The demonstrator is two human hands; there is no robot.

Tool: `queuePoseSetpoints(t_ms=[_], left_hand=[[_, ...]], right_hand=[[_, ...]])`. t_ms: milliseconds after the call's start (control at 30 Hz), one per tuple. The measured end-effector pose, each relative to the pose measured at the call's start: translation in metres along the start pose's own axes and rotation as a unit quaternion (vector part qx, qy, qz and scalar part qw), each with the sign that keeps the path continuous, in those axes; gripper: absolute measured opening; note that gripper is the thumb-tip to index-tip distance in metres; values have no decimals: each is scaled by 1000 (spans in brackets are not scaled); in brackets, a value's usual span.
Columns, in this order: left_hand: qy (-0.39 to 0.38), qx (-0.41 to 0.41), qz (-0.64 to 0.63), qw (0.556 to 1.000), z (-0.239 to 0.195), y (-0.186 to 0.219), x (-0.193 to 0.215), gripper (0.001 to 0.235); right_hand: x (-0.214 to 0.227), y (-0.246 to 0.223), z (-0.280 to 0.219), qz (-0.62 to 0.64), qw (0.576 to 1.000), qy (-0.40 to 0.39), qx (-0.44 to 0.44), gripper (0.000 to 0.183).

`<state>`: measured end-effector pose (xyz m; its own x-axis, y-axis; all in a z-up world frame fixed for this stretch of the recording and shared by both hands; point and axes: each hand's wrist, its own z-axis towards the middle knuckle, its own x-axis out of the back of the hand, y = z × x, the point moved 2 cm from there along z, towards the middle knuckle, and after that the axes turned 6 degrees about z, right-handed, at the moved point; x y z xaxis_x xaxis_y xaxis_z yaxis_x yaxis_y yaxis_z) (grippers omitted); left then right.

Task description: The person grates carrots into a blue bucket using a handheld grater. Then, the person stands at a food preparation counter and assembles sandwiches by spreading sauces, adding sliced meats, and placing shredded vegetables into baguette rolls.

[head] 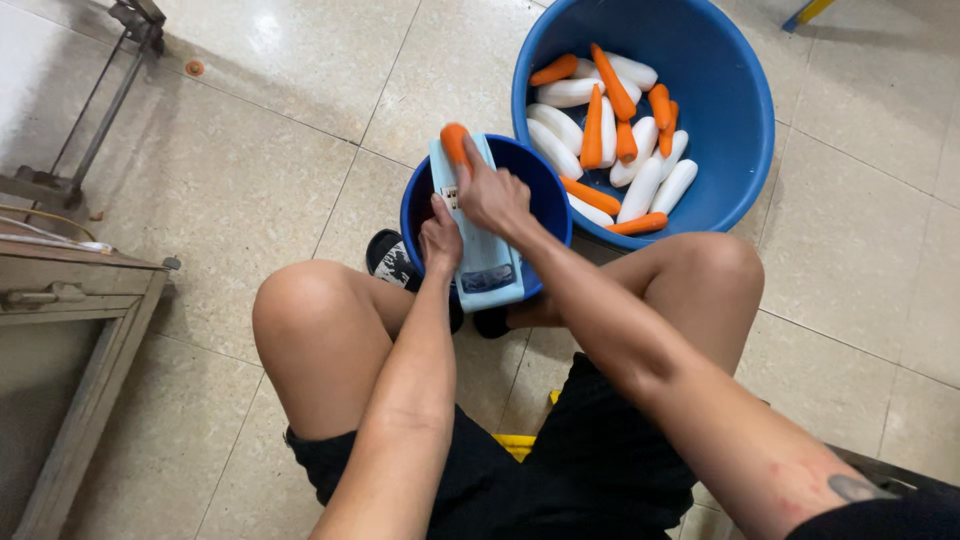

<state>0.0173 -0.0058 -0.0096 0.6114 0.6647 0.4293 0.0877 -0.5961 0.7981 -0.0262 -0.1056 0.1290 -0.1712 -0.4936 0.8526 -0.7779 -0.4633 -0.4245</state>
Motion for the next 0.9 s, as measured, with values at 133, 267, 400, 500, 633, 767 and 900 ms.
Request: queuePoseSetpoints(t_ms=[133,267,400,500,633,767,900], left_hand=[[-19,23,-9,1000,-6,5,4,92],[-36,17,-32,999,-11,8,4,91],[-34,22,14,999,5,-6,-3,94],[-2,24,16,1000,4,-10,-8,94],[-14,18,8,1000,0,-4,-4,93],[-21,13,-17,1000,-4,4,3,92],[-27,9,-25,999,-3,-1,1,93]], right_hand=[[3,24,-117,-1,998,-60,-10,64],[-4,30,-137,-15,996,-83,-24,68],[-17,2,-31,-22,1000,-12,-13,68],[-1,-19,26,-15,1000,-21,-1,64],[6,-4,-25,-4,999,-32,-25,63],[11,26,-126,13,996,-85,-32,64],[2,28,-136,-18,996,-82,-32,67]])
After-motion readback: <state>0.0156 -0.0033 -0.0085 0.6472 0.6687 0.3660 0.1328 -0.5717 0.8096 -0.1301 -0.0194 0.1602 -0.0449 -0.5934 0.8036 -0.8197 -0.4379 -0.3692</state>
